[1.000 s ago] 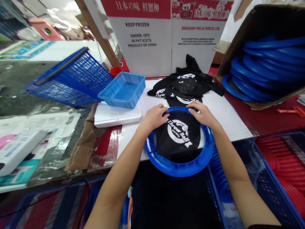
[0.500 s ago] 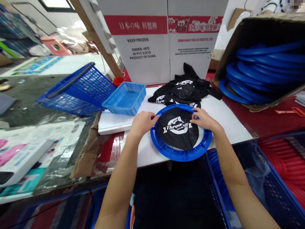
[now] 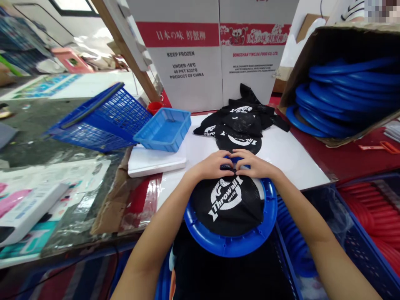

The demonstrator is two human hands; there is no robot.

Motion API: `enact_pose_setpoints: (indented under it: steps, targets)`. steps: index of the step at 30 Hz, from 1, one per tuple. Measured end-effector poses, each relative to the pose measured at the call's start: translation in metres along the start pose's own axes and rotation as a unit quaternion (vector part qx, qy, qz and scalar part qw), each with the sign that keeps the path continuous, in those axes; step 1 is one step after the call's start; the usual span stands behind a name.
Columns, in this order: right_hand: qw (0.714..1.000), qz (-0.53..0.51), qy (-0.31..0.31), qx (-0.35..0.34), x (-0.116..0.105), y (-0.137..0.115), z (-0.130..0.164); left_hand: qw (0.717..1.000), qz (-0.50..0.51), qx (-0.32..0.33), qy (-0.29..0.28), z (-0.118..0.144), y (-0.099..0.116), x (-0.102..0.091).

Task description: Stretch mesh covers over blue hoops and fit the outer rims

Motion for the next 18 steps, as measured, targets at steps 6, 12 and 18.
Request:
enact_pose_setpoints:
  steps: [6,12,18]
  targets:
    - [0.998,0.012,-0.008,0.053,-0.008,-0.001,0.004,0.998,-0.058,-0.033,0.004,0.008,0.0,0.009]
    - [0.994,0.035,-0.055,0.09,-0.002,0.005,0.005,0.995,-0.001,-0.097,-0.017,0.015,-0.006,-0.008]
    - [0.993,-0.006,-0.085,0.077,0.004,0.006,0.0,0.992,0.054,-0.095,-0.058,0.012,-0.007,-0.011]
Point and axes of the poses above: each hand's wrist, its own z-axis away from the middle knuckle, its own x-axis out of the palm, y = z × x, the point moved 6 cm from there along -z, towards the middle knuckle, and after that the axes turned 1 degree about -z, right-handed, at the moved point
